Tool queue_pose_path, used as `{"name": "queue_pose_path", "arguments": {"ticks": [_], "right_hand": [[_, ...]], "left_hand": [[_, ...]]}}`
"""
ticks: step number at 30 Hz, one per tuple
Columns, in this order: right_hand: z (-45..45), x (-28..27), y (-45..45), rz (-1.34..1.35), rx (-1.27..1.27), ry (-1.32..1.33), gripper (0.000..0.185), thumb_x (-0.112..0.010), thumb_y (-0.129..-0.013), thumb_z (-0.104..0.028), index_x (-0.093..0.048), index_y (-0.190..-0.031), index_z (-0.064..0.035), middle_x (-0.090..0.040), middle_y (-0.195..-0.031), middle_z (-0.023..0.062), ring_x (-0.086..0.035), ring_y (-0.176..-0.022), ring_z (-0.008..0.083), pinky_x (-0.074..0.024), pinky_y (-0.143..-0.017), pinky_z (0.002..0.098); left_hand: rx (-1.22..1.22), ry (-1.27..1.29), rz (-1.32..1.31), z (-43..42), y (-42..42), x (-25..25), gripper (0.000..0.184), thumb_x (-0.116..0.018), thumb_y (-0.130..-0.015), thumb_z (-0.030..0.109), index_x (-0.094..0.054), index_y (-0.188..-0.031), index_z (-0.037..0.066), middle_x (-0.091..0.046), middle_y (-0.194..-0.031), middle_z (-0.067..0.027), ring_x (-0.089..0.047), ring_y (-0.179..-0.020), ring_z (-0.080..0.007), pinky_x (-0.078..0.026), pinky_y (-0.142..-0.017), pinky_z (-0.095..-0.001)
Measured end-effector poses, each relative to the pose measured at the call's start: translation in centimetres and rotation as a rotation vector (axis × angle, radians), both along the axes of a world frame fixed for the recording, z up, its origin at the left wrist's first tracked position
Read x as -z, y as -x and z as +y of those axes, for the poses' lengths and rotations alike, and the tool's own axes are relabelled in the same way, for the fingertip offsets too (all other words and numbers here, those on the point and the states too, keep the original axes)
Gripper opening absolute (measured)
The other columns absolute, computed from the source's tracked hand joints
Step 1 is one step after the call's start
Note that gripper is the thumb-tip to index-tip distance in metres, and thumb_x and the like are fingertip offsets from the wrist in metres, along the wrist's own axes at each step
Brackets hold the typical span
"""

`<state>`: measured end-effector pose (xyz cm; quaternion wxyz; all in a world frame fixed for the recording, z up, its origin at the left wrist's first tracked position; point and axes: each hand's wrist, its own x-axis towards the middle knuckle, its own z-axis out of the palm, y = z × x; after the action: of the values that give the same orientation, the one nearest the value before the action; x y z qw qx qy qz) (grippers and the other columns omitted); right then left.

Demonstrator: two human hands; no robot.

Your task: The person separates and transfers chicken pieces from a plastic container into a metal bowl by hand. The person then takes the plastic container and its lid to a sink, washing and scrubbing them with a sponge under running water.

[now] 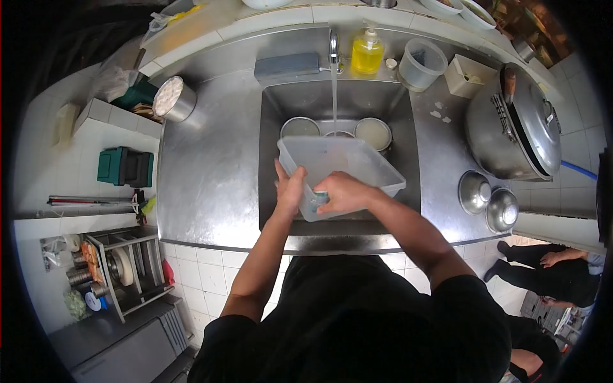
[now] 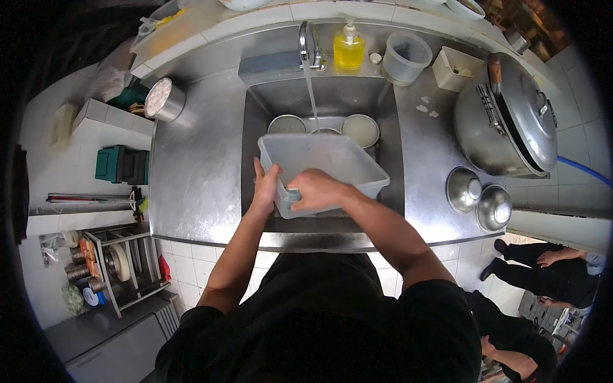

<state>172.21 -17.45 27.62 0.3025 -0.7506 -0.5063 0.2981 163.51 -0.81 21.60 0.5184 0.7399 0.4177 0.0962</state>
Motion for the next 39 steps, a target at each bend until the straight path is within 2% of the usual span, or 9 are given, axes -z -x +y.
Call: {"name": "queue_pose_path", "arguments": {"ticks": [2,5,8,12,18,25,30,34,39], "right_hand": [[-0.4,-1.8,-3.3,0.247,-0.140,0.010,0.033,-0.086,-0.071,-0.026,-0.072,-0.088,-0.0017,-0.072,-0.083,0.0174,-0.070,-0.078,0.0308,-0.0527,-0.073,0.0420],[-0.1,-4.6,-7.3,0.343,-0.162,0.040,0.036,-0.088,-0.071,-0.029,-0.070,-0.084,-0.0005,-0.071,-0.077,0.0135,-0.067,-0.072,0.0245,-0.0507,-0.070,0.0383],[0.2,-5.2,-8.2,0.261,-0.017,-0.051,0.039,-0.088,-0.073,-0.033,-0.070,-0.084,-0.0011,-0.070,-0.075,0.0102,-0.066,-0.072,0.0214,-0.0511,-0.070,0.0372],[-0.2,-4.2,-7.8,0.159,0.348,-0.138,0.042,-0.086,-0.079,-0.032,-0.072,-0.105,-0.0012,-0.073,-0.095,0.0109,-0.068,-0.087,0.0203,-0.0534,-0.080,0.0351],[3.9,-2.7,1.9,-0.523,0.404,-0.487,0.041,-0.057,-0.102,-0.033,-0.060,-0.134,-0.0072,-0.049,-0.146,0.0237,-0.046,-0.134,0.0446,-0.0360,-0.114,0.0501],[7.3,11.7,-2.4,-0.169,0.954,-0.258,0.036,-0.055,-0.101,-0.022,-0.058,-0.135,-0.0089,-0.047,-0.148,0.0264,-0.043,-0.136,0.0490,-0.0341,-0.115,0.0547],[9.3,13.8,-1.6,-0.029,0.527,-0.432,0.040,-0.054,-0.101,-0.017,-0.055,-0.140,-0.0092,-0.048,-0.149,0.0224,-0.044,-0.138,0.0425,-0.0363,-0.115,0.0491],[7.7,23.7,-10.8,-0.140,0.730,0.002,0.048,-0.054,-0.100,-0.017,-0.050,-0.147,-0.0088,-0.045,-0.152,0.0226,-0.044,-0.140,0.0407,-0.0339,-0.116,0.0497],[9.5,13.1,1.5,-0.156,0.675,-0.076,0.055,-0.055,-0.099,-0.026,-0.045,-0.152,-0.0119,-0.037,-0.156,0.0261,-0.034,-0.144,0.0457,-0.0265,-0.117,0.0592]], "left_hand": [[0.069,-0.577,0.116,0.2,0.0,-1.0,0.082,-0.071,-0.082,0.035,-0.039,-0.152,0.006,-0.057,-0.136,-0.0248,-0.052,-0.128,-0.0396,-0.041,-0.106,-0.0493],[0.688,-0.316,-0.518,1.5,-1.6,-4.4,0.053,-0.070,-0.087,0.054,-0.067,-0.092,0.001,-0.066,-0.092,-0.0146,-0.063,-0.090,-0.0297,-0.049,-0.078,-0.0400],[0.797,-0.460,-0.210,2.6,-2.3,-6.4,0.050,-0.077,-0.085,0.050,-0.068,-0.081,0.001,-0.059,-0.066,-0.0085,-0.055,-0.061,-0.0192,-0.046,-0.058,-0.0340],[0.240,-0.054,-0.246,3.4,-3.0,-3.7,0.058,-0.082,-0.081,0.053,-0.060,-0.062,0.003,-0.051,-0.052,0.0001,-0.045,-0.050,-0.0116,-0.041,-0.049,-0.0331],[-0.011,0.347,-0.318,4.6,-2.9,-2.1,0.061,-0.065,-0.096,0.058,-0.070,-0.087,-0.001,-0.064,-0.076,-0.0005,-0.055,-0.066,-0.0107,-0.044,-0.058,-0.0295],[-0.431,0.675,-0.115,5.5,-1.2,5.0,0.077,-0.039,-0.100,0.070,-0.058,-0.132,0.003,-0.067,-0.123,-0.0114,-0.066,-0.108,-0.0241,-0.053,-0.096,-0.0392],[-0.576,0.654,-0.223,6.3,-0.8,8.2,0.075,-0.047,-0.091,0.080,-0.064,-0.099,0.007,-0.048,-0.068,0.0018,-0.040,-0.051,-0.0128,-0.032,-0.045,-0.0310],[-0.672,0.599,-0.124,5.7,-1.5,8.1,0.083,-0.047,-0.089,0.083,-0.064,-0.105,0.003,-0.055,-0.081,-0.0008,-0.046,-0.059,-0.0130,-0.034,-0.047,-0.0305],[-0.696,0.576,-0.157,6.0,-1.6,10.3,0.092,-0.046,-0.088,0.084,-0.063,-0.112,-0.002,-0.059,-0.087,-0.0036,-0.049,-0.063,-0.0160,-0.038,-0.052,-0.0315]]}}
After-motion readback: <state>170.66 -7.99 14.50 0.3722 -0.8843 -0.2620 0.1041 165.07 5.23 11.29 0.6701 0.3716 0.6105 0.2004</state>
